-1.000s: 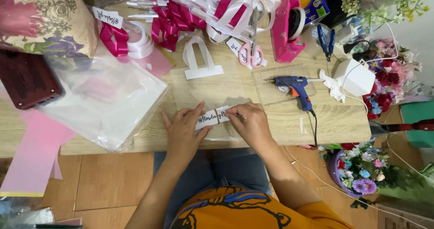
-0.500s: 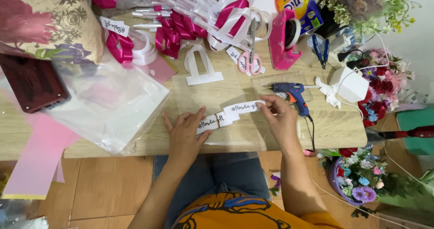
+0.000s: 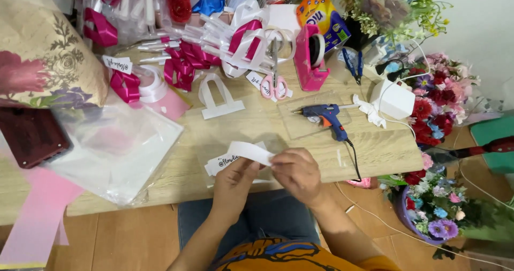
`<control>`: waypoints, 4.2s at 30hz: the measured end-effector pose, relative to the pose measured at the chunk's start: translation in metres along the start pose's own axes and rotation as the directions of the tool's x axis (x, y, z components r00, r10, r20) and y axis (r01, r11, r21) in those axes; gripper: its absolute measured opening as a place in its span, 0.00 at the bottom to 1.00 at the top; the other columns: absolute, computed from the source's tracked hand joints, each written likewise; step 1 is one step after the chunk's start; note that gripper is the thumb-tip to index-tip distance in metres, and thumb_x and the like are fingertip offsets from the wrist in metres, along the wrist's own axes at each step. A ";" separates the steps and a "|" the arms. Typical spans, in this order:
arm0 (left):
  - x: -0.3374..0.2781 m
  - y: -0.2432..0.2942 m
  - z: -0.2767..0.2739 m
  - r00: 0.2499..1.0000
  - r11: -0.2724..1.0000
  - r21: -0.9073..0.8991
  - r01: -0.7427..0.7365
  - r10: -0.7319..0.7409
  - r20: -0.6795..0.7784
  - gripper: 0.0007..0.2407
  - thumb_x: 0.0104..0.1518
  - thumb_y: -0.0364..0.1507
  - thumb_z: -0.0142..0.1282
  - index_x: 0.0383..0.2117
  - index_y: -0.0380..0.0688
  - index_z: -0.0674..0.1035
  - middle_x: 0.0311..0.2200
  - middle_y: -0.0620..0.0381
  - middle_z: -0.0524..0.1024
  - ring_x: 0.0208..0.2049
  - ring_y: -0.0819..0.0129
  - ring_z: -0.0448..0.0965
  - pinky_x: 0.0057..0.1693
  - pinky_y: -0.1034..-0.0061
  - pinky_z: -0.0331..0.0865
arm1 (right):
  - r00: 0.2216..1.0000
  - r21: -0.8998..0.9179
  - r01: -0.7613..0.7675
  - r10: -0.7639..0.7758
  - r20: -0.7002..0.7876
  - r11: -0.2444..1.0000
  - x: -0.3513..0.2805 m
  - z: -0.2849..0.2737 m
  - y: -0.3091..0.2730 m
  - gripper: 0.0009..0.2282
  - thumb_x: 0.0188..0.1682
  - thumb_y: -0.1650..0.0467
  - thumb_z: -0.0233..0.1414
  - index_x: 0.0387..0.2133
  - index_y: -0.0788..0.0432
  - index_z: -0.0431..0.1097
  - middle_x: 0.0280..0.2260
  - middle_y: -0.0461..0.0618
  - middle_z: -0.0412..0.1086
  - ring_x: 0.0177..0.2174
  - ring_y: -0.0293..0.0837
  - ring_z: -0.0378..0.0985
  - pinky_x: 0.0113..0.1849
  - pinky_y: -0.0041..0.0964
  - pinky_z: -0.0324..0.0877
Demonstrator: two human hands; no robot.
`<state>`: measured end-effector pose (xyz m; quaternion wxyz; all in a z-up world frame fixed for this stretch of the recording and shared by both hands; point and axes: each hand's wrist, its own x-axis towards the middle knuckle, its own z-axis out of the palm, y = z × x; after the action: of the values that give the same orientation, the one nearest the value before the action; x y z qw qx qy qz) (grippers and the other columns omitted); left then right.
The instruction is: The person assembles clear plastic gift bags by attaching white paper labels to the handles using a hot glue gun. They apply glue to the label, press it onto the handle, and then fold the bag to secure it.
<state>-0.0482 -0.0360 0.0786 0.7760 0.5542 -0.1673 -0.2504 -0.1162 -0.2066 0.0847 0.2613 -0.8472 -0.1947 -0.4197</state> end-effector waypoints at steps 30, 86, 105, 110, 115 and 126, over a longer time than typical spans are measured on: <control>0.021 -0.035 0.009 0.936 0.938 -0.197 0.286 -0.317 -0.152 0.10 0.61 0.25 0.47 0.48 0.43 0.72 0.48 0.44 0.85 0.44 0.61 0.83 0.49 0.67 0.79 | 0.042 -0.068 -0.996 0.976 0.215 0.058 -0.043 -0.119 0.147 0.14 0.43 0.68 0.63 0.42 0.59 0.78 0.27 0.51 0.72 0.27 0.42 0.70 0.31 0.34 0.59; 0.074 -0.010 0.016 0.997 0.977 0.205 0.059 -0.048 -0.060 0.21 0.63 0.23 0.43 0.65 0.43 0.65 0.45 0.33 0.80 0.44 0.49 0.83 0.52 0.59 0.78 | 0.788 0.380 -0.602 0.601 0.138 0.702 0.010 -0.039 0.031 0.07 0.52 0.74 0.50 0.42 0.64 0.65 0.14 0.49 0.70 0.15 0.39 0.69 0.20 0.32 0.67; 0.074 0.011 0.015 0.992 0.986 0.165 -0.038 0.057 -0.112 0.19 0.64 0.23 0.41 0.63 0.44 0.66 0.48 0.43 0.80 0.42 0.61 0.82 0.51 0.63 0.78 | 0.703 0.186 -0.711 0.678 0.214 0.678 -0.009 -0.058 0.030 0.06 0.50 0.72 0.54 0.36 0.61 0.65 0.13 0.50 0.71 0.15 0.40 0.70 0.20 0.34 0.68; 0.074 0.009 0.014 0.987 0.992 0.116 -0.051 0.068 -0.149 0.19 0.65 0.24 0.41 0.63 0.43 0.65 0.48 0.44 0.80 0.41 0.63 0.83 0.51 0.65 0.78 | 0.689 0.194 -0.725 0.689 0.226 0.661 -0.005 -0.062 0.023 0.06 0.50 0.73 0.53 0.37 0.61 0.65 0.13 0.50 0.71 0.15 0.40 0.70 0.20 0.33 0.68; 0.076 -0.001 0.011 0.981 0.998 0.037 -0.051 0.057 -0.186 0.19 0.65 0.24 0.40 0.64 0.43 0.64 0.49 0.44 0.79 0.40 0.62 0.83 0.51 0.66 0.78 | 0.681 0.183 -0.732 0.696 0.225 0.657 -0.022 -0.062 0.031 0.07 0.50 0.73 0.54 0.38 0.61 0.66 0.14 0.50 0.71 0.16 0.39 0.72 0.20 0.33 0.69; 0.065 0.019 0.025 0.970 0.995 0.047 -0.090 0.098 -0.224 0.17 0.65 0.26 0.42 0.61 0.42 0.66 0.49 0.45 0.80 0.42 0.63 0.83 0.53 0.64 0.77 | 0.654 0.096 -0.754 0.756 0.023 0.649 -0.018 -0.055 0.030 0.12 0.49 0.71 0.55 0.45 0.62 0.66 0.17 0.54 0.71 0.20 0.45 0.73 0.25 0.40 0.70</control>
<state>-0.0048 -0.0879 0.1036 0.7908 0.5845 -0.1085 -0.1457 -0.1432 -0.2652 0.0897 0.4549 -0.8335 0.1576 -0.2712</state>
